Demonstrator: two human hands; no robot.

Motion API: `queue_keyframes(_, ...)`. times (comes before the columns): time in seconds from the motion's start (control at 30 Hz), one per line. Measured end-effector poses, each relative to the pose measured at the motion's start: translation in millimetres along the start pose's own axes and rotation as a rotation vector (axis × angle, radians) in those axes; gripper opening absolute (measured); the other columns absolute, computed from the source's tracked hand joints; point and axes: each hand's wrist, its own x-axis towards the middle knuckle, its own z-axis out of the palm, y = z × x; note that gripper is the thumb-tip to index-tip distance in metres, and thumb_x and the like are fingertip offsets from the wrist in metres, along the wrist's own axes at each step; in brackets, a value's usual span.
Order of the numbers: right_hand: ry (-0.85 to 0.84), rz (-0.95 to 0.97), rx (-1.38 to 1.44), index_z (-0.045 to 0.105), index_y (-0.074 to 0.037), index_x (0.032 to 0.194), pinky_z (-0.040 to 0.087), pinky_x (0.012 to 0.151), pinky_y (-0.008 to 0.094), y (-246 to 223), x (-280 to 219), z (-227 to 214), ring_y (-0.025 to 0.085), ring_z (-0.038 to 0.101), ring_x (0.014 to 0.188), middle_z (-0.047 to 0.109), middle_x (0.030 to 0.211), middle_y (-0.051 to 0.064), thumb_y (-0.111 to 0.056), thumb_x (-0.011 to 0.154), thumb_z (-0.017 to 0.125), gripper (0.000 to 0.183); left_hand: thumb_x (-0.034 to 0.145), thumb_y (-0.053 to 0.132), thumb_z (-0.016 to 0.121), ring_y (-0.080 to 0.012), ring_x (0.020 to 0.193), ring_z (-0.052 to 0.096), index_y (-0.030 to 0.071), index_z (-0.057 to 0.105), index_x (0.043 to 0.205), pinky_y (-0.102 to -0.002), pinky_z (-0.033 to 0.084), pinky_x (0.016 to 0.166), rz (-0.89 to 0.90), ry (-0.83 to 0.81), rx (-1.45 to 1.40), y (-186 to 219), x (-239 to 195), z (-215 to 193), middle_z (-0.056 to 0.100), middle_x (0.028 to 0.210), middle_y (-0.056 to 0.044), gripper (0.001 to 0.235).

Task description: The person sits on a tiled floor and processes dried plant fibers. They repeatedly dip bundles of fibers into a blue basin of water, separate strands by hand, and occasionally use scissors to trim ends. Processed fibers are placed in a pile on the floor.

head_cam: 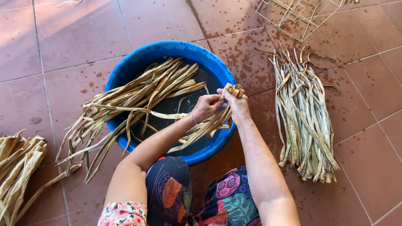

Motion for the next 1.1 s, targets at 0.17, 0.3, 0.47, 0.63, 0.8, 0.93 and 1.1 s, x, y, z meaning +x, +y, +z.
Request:
queue_keyframes(0.17, 0.120, -0.024, 0.249, 0.068, -0.006, 0.103, 0.064, 0.076, 0.038, -17.4, 2.5, -15.7, 0.026, 0.075, 0.093, 0.076, 0.098, 0.011, -0.018, 0.099, 0.063, 0.014, 0.106, 0.039, 0.054, -0.0053, 0.054, 0.056, 0.004, 0.070, 0.088, -0.025, 0.047, 0.051, -0.120, -0.178, 0.029, 37.0, -5.7, 0.4, 0.061, 0.062, 0.001, 0.042)
queue_keyframes(0.3, 0.170, -0.074, 0.325, 0.065, -0.006, 0.098, 0.062, 0.074, 0.044, -23.8, 7.9, -23.2, 0.028, 0.073, 0.086, 0.071, 0.093, 0.012, -0.019, 0.102, 0.062, 0.013, 0.108, 0.039, 0.050, -0.0055, 0.054, 0.051, 0.005, 0.066, 0.090, -0.025, 0.045, 0.052, -0.156, -0.309, -0.077, 45.6, -8.0, 3.3, 0.057, 0.063, 0.002, 0.042)
queue_keyframes(0.47, 0.415, -0.008, 0.446, 0.061, -0.010, 0.095, 0.064, 0.075, 0.052, -32.9, 16.7, -37.2, 0.025, 0.069, 0.081, 0.064, 0.087, 0.006, -0.019, 0.101, 0.058, 0.011, 0.105, 0.038, 0.048, -0.0070, 0.053, 0.052, 0.009, 0.067, 0.091, -0.027, 0.046, 0.050, -0.204, -0.341, -0.008, 56.2, -17.1, 9.7, 0.058, 0.065, 0.002, 0.038)
queue_keyframes(0.63, 0.549, 0.004, 0.594, 0.060, -0.010, 0.089, 0.062, 0.077, 0.054, -36.4, 29.7, -81.8, 0.021, 0.063, 0.074, 0.060, 0.081, 0.004, -0.018, 0.101, 0.057, 0.015, 0.109, 0.037, 0.049, -0.0081, 0.061, 0.056, 0.006, 0.067, 0.089, -0.027, 0.050, 0.060, -0.163, -0.377, 0.084, 47.8, -38.6, 2.5, 0.059, 0.069, 0.000, 0.042)
queue_keyframes(0.8, 0.590, -0.052, 0.638, 0.058, -0.010, 0.087, 0.059, 0.072, 0.049, -14.5, 50.1, -112.7, 0.019, 0.058, 0.064, 0.057, 0.076, 0.004, -0.019, 0.102, 0.057, 0.018, 0.107, 0.032, 0.046, -0.0081, 0.070, 0.061, 0.007, 0.068, 0.090, -0.028, 0.053, 0.068, 0.004, -0.377, 0.251, 33.9, -43.9, -1.1, 0.065, 0.073, -0.001, 0.038)
queue_keyframes(0.93, 0.698, -0.026, 0.648, 0.058, -0.008, 0.085, 0.054, 0.063, 0.043, -4.9, 58.4, -131.2, 0.020, 0.055, 0.056, 0.055, 0.069, 0.004, -0.019, 0.102, 0.059, 0.020, 0.105, 0.033, 0.047, -0.0081, 0.070, 0.063, 0.009, 0.069, 0.091, -0.028, 0.053, 0.070, -0.030, -0.357, 0.328, 30.4, -51.2, -4.4, 0.066, 0.073, -0.001, 0.036)
queue_keyframes(1.1, 0.806, -0.153, 0.590, 0.057, -0.007, 0.084, 0.054, 0.058, 0.042, -8.0, 51.4, -148.8, 0.020, 0.056, 0.054, 0.059, 0.067, 0.007, -0.011, 0.102, 0.055, 0.019, 0.108, 0.034, 0.048, -0.0105, 0.068, 0.059, 0.006, 0.065, 0.084, -0.031, 0.053, 0.067, -0.116, -0.394, 0.216, 31.1, -66.4, -16.9, 0.061, 0.072, 0.000, 0.040)
